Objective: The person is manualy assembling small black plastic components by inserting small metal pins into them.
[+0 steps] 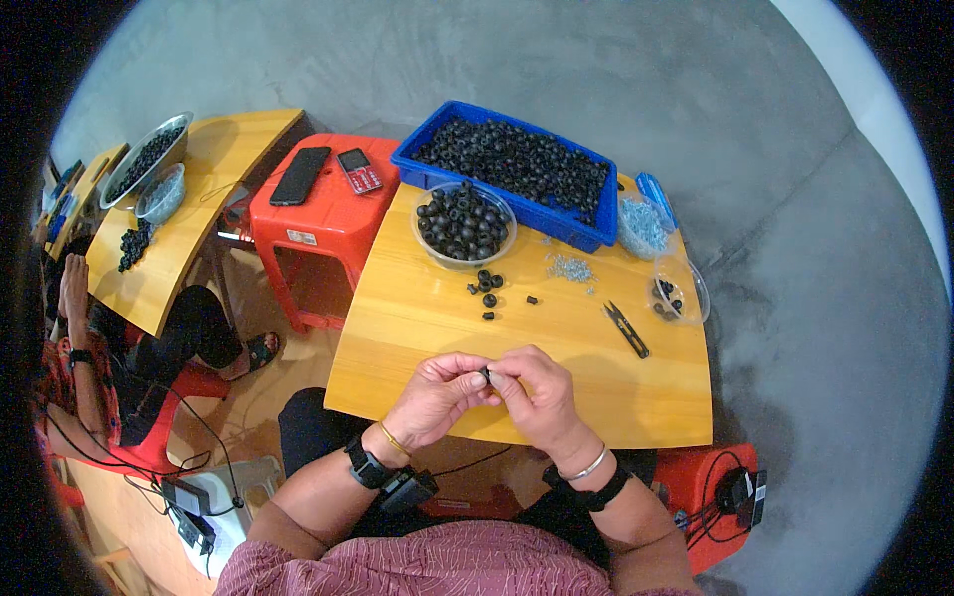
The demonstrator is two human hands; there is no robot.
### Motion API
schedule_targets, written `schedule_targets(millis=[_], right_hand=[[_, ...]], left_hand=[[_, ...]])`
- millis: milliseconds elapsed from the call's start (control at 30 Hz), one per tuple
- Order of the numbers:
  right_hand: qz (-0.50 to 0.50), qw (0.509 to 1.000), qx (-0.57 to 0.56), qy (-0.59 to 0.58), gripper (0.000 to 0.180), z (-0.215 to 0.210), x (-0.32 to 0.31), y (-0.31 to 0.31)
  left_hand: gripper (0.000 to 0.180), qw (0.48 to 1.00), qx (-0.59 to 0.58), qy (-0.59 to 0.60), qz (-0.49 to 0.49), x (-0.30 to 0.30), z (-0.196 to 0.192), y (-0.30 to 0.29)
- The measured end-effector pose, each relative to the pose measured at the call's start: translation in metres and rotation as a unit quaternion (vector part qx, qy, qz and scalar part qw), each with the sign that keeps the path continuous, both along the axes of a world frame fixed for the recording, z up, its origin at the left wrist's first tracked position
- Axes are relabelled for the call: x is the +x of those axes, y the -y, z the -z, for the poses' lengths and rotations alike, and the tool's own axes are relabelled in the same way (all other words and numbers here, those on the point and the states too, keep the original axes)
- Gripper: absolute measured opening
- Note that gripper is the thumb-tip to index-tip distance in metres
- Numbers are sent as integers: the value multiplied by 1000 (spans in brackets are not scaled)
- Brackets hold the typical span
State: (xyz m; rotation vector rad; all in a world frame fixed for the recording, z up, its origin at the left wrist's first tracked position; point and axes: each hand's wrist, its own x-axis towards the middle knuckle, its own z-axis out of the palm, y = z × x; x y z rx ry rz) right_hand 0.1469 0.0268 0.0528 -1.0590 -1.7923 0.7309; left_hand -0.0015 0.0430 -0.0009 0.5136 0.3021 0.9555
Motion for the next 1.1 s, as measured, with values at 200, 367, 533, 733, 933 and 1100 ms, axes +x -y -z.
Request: schedule_targets(millis=[200,367,533,733,933,1100], right_hand=[[58,987,101,107,13,-13,0,8],[13,977,131,168,15,-6,1,13],[108,981,-5,161,10,-10,25,-23],[123,952,-58,275,14,-3,50,-92],[85,930,-54,353,15,17,49,-114],[70,948,-51,306,13,7,50,-99]], left_hand=[[13,1000,-8,-24,0,1,-1,2],[14,1000,10,-6,5,4,4,-1],[13,1000,1,-5,5,-1,3,1],[11,1000,-15,12,25,-1,-3,0],[13,1000,-25,5,15,0,-1,0],[14,999,-21,25,8,1,1,-2]])
